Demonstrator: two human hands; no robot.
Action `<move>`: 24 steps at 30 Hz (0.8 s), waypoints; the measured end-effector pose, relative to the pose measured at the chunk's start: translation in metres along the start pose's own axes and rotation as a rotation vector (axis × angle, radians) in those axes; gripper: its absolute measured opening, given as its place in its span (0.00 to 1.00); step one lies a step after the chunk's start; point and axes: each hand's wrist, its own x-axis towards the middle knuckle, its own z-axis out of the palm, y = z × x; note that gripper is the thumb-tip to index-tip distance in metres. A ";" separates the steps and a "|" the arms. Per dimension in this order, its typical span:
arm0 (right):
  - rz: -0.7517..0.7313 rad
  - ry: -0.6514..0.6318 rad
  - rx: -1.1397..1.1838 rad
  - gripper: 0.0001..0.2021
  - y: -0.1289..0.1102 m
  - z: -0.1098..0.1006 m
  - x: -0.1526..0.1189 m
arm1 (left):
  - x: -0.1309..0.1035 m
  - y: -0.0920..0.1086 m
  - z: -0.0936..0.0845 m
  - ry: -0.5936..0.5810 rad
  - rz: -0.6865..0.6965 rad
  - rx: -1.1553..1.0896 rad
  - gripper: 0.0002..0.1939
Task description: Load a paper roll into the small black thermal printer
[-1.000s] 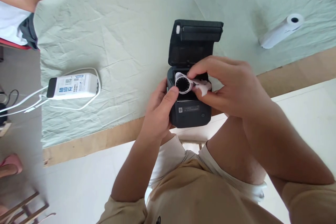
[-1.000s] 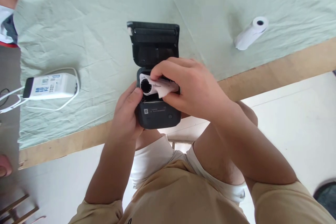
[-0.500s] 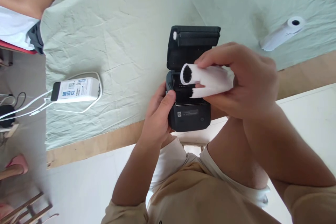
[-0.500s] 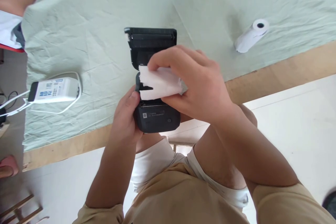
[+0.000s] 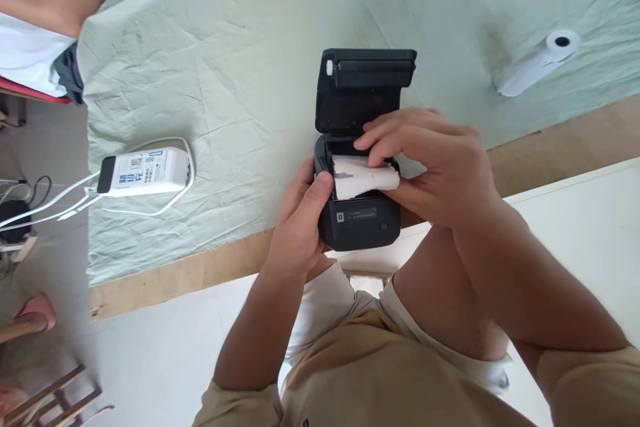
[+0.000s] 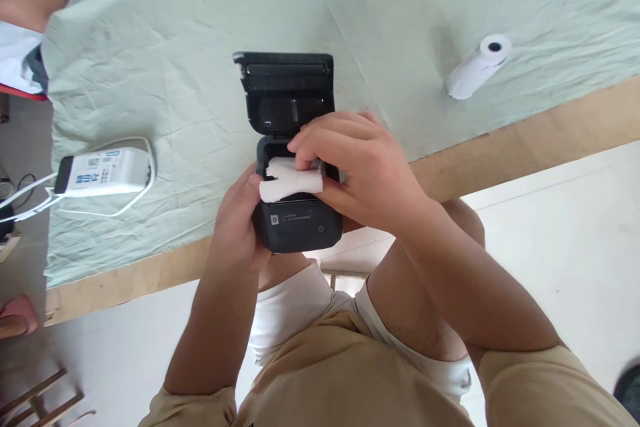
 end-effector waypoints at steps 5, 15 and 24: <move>-0.101 0.025 0.048 0.07 -0.006 0.002 -0.012 | 0.002 -0.003 -0.002 -0.045 0.027 -0.014 0.17; -0.073 0.140 0.156 0.15 -0.004 0.003 -0.021 | 0.000 -0.003 -0.010 -0.087 0.003 0.053 0.29; 0.307 0.028 0.295 0.38 0.004 0.003 -0.021 | 0.004 -0.006 -0.014 -0.100 0.021 0.096 0.38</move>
